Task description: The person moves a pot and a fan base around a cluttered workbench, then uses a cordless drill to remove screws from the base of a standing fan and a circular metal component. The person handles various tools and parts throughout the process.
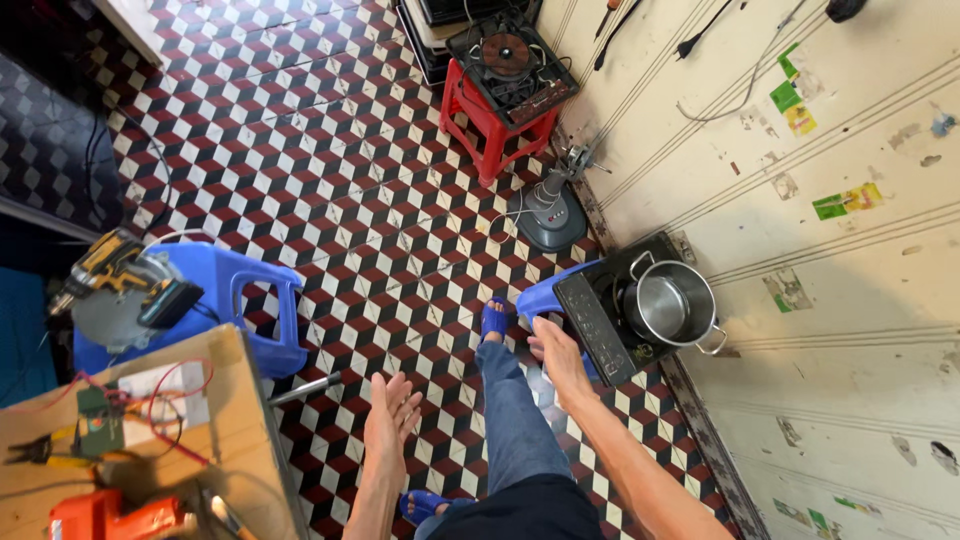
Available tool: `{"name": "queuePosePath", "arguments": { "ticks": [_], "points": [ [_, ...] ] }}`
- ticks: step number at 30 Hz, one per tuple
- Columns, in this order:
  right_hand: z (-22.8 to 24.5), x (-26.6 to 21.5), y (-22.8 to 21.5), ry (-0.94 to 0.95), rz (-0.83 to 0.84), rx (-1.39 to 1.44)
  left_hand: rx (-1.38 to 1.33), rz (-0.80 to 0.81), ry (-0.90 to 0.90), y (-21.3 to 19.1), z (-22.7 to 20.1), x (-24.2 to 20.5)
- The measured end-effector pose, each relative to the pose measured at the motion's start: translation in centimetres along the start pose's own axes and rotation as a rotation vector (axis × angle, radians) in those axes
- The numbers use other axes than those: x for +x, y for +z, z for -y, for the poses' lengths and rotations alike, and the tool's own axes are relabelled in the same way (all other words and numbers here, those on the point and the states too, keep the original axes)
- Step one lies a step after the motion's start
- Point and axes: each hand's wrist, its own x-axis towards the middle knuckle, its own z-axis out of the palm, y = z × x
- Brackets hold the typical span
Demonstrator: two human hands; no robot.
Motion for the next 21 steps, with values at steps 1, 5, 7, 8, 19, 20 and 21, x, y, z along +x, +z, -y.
{"name": "queuePosePath", "arguments": {
  "ticks": [1, 5, 7, 8, 19, 20, 21],
  "points": [
    [0.0, 3.1, -0.8, -0.011, -0.044, -0.049, 0.009, -0.031, -0.041, 1.1, -1.2, 1.0],
    [2.0, 17.7, -4.0, -0.079, -0.11, -0.205, 0.132, -0.117, -0.148, 7.2, -6.3, 6.8],
    [2.4, 25.1, -5.4, -0.07, -0.129, -0.272, 0.119, -0.151, -0.214, 10.2, -8.7, 10.7],
    [2.2, 28.4, -5.8, -0.019, -0.131, -0.294, 0.127, -0.146, -0.214, 11.6, -9.8, 12.7],
    [-4.3, 51.5, -6.5, 0.248, -0.259, -0.2, 0.185, -0.121, -0.39, 20.3, -5.1, 33.2],
    [-5.6, 53.6, -5.9, 0.258, -0.293, -0.179, 0.219, -0.144, -0.31, 20.5, -3.6, 35.0],
    [-6.8, 56.1, -5.4, 0.261, -0.333, -0.157, 0.252, -0.16, -0.223, 21.0, -2.1, 37.1]
  ]
}}
